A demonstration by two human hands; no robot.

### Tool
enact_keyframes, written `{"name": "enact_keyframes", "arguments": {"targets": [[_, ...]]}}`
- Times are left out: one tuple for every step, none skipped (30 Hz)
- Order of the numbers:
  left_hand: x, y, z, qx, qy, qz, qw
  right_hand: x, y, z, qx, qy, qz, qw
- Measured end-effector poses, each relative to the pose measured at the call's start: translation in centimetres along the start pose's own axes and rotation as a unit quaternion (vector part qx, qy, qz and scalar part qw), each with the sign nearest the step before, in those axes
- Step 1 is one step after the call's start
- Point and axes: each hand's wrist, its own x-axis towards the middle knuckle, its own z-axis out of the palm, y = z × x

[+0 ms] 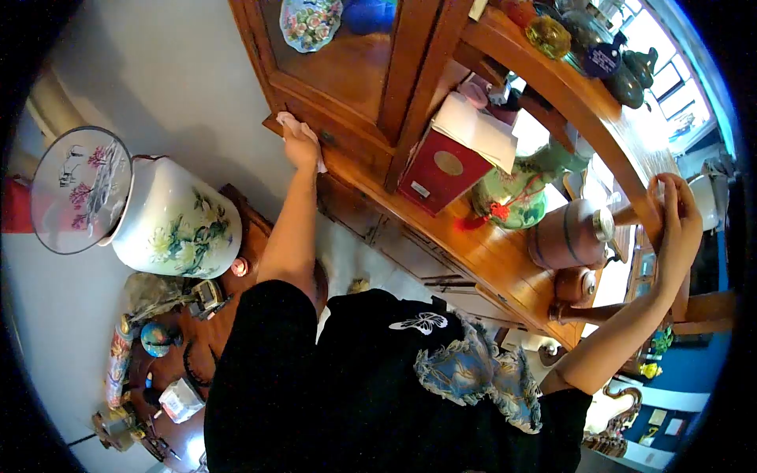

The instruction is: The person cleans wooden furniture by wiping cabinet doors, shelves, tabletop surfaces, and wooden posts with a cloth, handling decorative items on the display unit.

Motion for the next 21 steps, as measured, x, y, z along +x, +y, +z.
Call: {"name": "enact_keyframes", "arguments": {"targets": [[-1.5, 0.0, 0.6, -0.013, 0.008, -0.01, 1.0, 0.1, 0.1, 0.0, 0.005, -0.001, -0.004, 1.0], [-2.8, -0.2, 1.3, -0.029, 0.014, -0.019, 0.999, 0.1, 0.1, 0.0, 0.011, -0.001, -0.009, 1.0], [-4.5, 0.5, 1.2, -0.041, 0.015, -0.027, 0.999, 0.0, -0.3, 0.1, 0.003, 0.003, -0.023, 1.0], [-6.4, 1.2, 0.9, -0.041, 0.011, -0.027, 0.999, 0.0, -0.4, 0.1, 0.001, 0.002, -0.02, 1.0], [-7.7, 1.8, 0.7, -0.078, 0.005, -0.024, 0.997, 0.1, -0.3, 0.2, 0.004, 0.006, -0.023, 1.0], [-9.2, 2.7, 0.5, -0.115, -0.002, -0.021, 0.993, 0.0, -0.3, 0.2, 0.007, 0.009, -0.026, 1.0], [-11.1, 5.0, -0.1, -0.113, 0.008, -0.035, 0.993, -0.1, -0.6, 0.3, -0.003, 0.017, -0.019, 1.0], [-11.9, 5.5, 0.3, -0.111, 0.004, -0.033, 0.993, 0.0, -0.4, 0.2, -0.003, 0.018, -0.014, 1.0], [-12.5, 5.9, 0.5, -0.301, -0.014, -0.104, 0.948, 0.1, -0.2, 0.3, 0.018, 0.013, -0.021, 1.0], [-13.3, 6.2, 0.5, -0.389, -0.028, -0.137, 0.91, 0.2, 0.0, 0.3, 0.038, 0.008, -0.027, 0.999], [-14.1, 6.1, 0.7, -0.472, -0.034, -0.173, 0.863, 0.3, 0.3, 0.1, 0.018, 0.0, -0.017, 1.0], [-14.9, 6.1, 1.0, -0.451, -0.039, -0.163, 0.877, 0.4, 0.5, 0.1, 0.019, -0.001, -0.013, 1.0], [-15.6, 6.1, 1.1, -0.429, -0.043, -0.152, 0.889, 0.4, 0.7, 0.1, 0.014, 0.003, -0.025, 1.0], [-16.1, 5.7, 1.3, -0.408, -0.048, -0.14, 0.901, 0.5, 0.8, 0.1, 0.009, 0.008, -0.037, 0.999], [-16.2, 3.6, 2.3, -0.341, -0.042, -0.104, 0.933, 0.5, 0.9, 0.3, -0.015, 0.022, -0.061, 0.998], [-16.3, 1.6, 3.3, -0.27, -0.031, -0.07, 0.96, 0.5, 0.9, 0.2, -0.015, 0.022, -0.057, 0.998], [-17.6, 4.2, 2.1, -0.306, -0.038, -0.104, 0.946, 0.5, 1.0, 0.1, -0.002, 0.013, -0.052, 0.999], [-18.2, 4.0, 2.0, -0.295, -0.048, -0.095, 0.95, 0.5, 1.1, 0.0, 0.005, 0.01, -0.046, 0.999], [-18.8, 3.8, 1.9, -0.284, -0.057, -0.086, 0.953, 0.6, 1.1, 0.1, 0.013, 0.009, -0.043, 0.999], [-19.4, 3.5, 1.9, -0.274, -0.067, -0.078, 0.956, 0.6, 1.1, 0.1, 0.02, 0.01, -0.04, 0.999], [-20.2, 5.0, 1.0, -0.346, -0.105, -0.132, 0.923, 0.6, 1.3, 0.3, 0.033, 0.007, -0.031, 0.999]]}}
